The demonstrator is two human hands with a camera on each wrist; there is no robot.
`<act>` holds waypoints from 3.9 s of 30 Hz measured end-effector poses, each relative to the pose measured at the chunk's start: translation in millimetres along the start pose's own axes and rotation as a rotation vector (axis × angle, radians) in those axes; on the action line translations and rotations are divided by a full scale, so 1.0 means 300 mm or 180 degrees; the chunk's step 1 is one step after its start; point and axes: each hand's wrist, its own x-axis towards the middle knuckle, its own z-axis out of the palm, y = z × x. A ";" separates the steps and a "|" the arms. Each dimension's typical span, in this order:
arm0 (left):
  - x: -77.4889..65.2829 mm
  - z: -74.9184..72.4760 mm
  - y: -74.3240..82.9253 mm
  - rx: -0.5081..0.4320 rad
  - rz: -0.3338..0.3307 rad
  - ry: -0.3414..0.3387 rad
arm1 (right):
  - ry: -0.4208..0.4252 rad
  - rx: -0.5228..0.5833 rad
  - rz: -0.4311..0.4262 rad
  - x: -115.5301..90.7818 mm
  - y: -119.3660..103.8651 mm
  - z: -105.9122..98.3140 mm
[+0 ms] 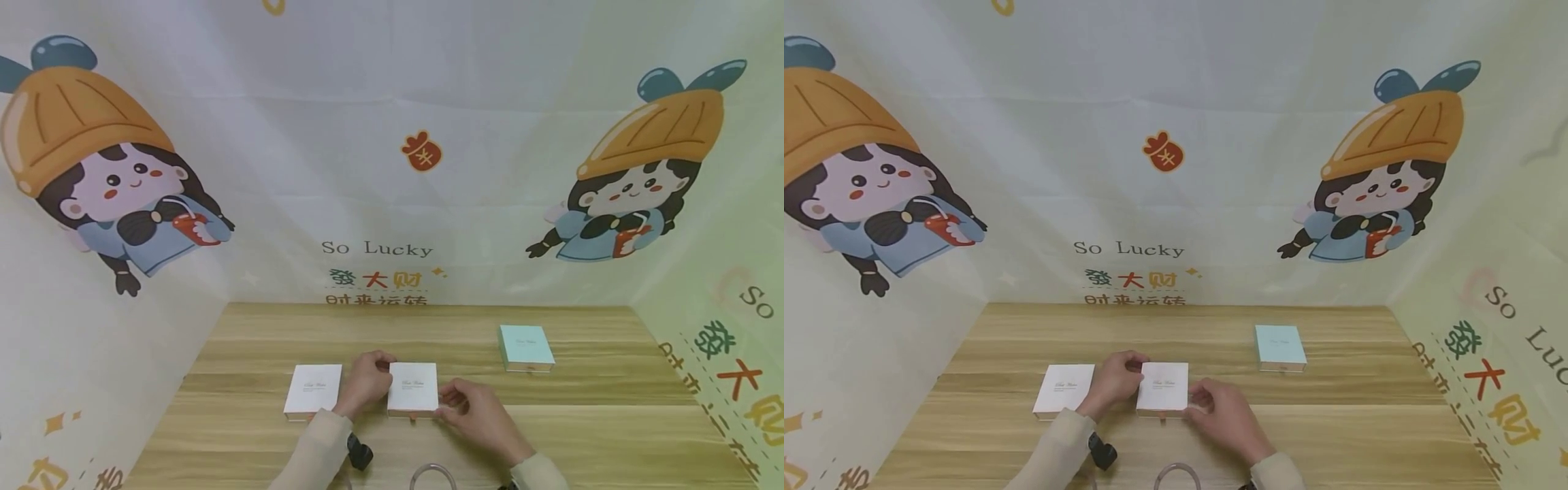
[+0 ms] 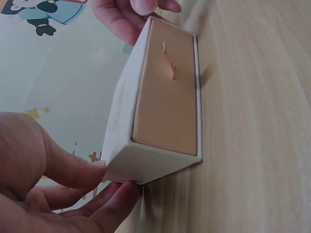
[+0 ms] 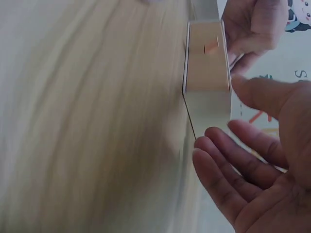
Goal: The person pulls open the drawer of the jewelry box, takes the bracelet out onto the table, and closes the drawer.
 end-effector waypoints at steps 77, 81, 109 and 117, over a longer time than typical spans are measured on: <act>0.262 0.493 0.418 0.0842 0.0908 -0.1061 | 0.1182 0.0455 0.1949 -0.017 0.297 -0.334; 0.259 0.494 0.417 0.0805 0.0844 -0.0998 | 0.1146 0.0460 0.1961 -0.016 0.302 -0.339; 0.144 0.429 0.370 0.0907 0.0790 -0.0298 | 0.0633 0.0399 0.1250 0.011 0.354 -0.377; 0.104 0.431 0.342 0.0695 0.0702 -0.0187 | 0.0305 0.0448 0.1054 0.047 0.371 -0.381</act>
